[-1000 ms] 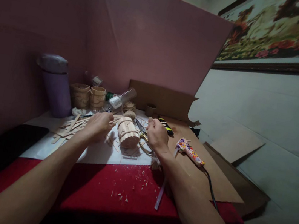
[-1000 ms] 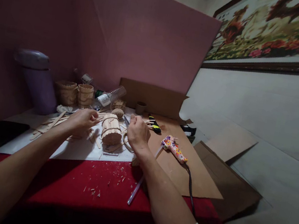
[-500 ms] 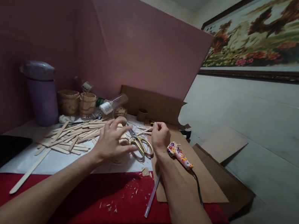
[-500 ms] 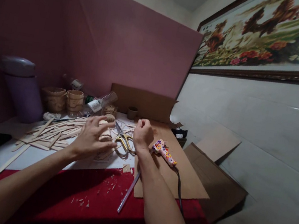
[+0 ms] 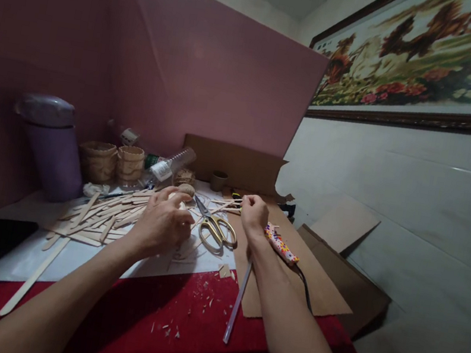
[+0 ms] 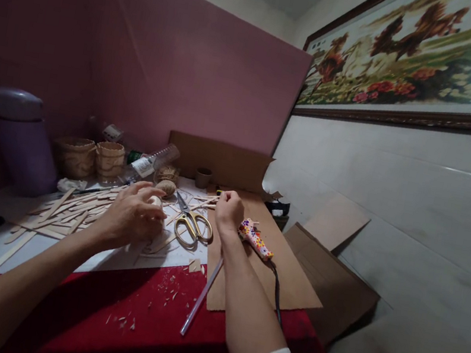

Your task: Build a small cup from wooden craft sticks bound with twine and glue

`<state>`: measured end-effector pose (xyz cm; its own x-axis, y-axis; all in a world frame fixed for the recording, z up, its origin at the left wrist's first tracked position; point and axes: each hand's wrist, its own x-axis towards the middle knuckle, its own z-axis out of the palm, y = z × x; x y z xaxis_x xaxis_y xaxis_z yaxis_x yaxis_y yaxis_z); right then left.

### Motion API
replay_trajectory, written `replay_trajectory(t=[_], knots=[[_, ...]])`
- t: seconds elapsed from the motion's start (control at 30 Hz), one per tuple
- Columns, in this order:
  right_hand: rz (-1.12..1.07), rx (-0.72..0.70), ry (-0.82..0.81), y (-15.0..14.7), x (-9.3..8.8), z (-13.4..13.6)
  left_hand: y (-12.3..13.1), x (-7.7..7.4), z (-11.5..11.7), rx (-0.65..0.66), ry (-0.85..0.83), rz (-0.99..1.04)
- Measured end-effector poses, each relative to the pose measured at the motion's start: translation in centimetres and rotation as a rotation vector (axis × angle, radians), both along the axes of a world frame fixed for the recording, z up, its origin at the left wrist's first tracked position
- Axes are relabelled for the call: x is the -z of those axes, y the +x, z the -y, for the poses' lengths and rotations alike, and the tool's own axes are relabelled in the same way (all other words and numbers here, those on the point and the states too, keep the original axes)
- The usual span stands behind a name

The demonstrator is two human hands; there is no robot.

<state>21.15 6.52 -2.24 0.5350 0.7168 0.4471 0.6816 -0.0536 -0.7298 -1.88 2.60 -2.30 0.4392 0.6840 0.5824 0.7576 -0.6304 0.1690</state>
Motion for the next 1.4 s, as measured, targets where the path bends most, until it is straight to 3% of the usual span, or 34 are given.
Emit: replay_trajectory(t=[0.13, 0.33, 0.57, 0.83, 1.0, 1.2, 1.3, 1.4], knots=[[0.156, -0.073, -0.051, -0.6, 0.4, -0.3, -0.3, -0.1, -0.3, 0.003, 0.036, -0.052], [0.416, -0.133, -0.195, -0.4, -1.2, -0.9, -0.2, 0.1, -0.3, 0.033, 0.030, -0.054], [0.750, -0.334, -0.374, -0.7, -1.9, -2.2, -0.5, 0.0, -0.5, 0.087, -0.016, -0.037], [0.941, -0.496, -0.498, -0.8, -1.9, -3.9, -0.4, 0.5, -0.4, 0.131, 0.003, -0.030], [0.935, -0.555, -0.501, -0.6, -2.4, -4.3, -0.2, 0.8, -0.5, 0.136, 0.014, -0.014], [0.724, -0.542, -0.453, 0.8, -5.4, -4.1, -0.1, 0.4, 0.1, 0.211, -0.010, 0.068], [0.540, -0.594, -0.386, 0.6, -6.4, -2.2, 0.0, -0.6, 0.6, 0.292, -0.046, 0.242], [0.347, -0.737, -0.361, -0.7, -6.5, 1.1, 0.1, -1.7, 0.9, 0.268, -0.102, 0.529]])
